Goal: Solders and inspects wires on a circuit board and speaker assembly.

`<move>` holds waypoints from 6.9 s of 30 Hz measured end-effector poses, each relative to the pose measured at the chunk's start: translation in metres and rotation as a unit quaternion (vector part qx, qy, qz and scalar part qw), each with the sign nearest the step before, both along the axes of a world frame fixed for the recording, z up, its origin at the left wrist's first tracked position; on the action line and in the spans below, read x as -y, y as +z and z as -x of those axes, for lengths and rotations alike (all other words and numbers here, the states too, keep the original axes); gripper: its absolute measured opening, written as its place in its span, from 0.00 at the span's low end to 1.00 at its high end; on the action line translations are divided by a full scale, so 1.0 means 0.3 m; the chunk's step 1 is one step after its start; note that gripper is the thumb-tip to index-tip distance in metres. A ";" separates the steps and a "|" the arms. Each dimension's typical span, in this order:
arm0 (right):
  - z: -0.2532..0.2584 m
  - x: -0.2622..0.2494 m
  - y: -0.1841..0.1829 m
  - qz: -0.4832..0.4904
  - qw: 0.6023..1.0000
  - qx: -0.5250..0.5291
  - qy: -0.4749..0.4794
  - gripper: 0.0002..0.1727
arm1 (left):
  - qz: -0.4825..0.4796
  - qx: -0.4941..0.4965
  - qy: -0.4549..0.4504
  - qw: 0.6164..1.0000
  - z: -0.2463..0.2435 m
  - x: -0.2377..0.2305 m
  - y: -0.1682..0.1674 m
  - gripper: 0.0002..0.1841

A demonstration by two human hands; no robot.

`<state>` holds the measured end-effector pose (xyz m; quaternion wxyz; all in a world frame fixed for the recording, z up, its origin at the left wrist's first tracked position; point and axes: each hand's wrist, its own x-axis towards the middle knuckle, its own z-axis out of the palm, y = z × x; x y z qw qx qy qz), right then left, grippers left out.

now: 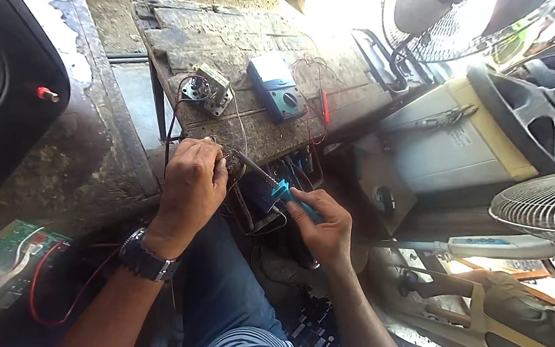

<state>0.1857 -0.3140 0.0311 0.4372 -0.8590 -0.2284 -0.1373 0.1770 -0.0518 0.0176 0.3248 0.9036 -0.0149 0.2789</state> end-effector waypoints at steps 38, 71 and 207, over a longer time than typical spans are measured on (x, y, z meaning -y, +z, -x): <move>-0.008 0.000 -0.017 -0.007 1.000 -0.002 0.018 0.12 | 0.000 -0.002 0.000 1.000 0.002 0.000 0.000 0.08; -0.291 -0.170 0.197 0.080 0.989 0.119 0.028 0.15 | 0.113 0.053 0.161 0.979 -0.232 -0.155 0.167 0.08; -0.298 -0.186 0.203 0.112 0.978 0.171 0.030 0.14 | 0.127 0.038 0.051 0.990 -0.272 -0.207 0.115 0.08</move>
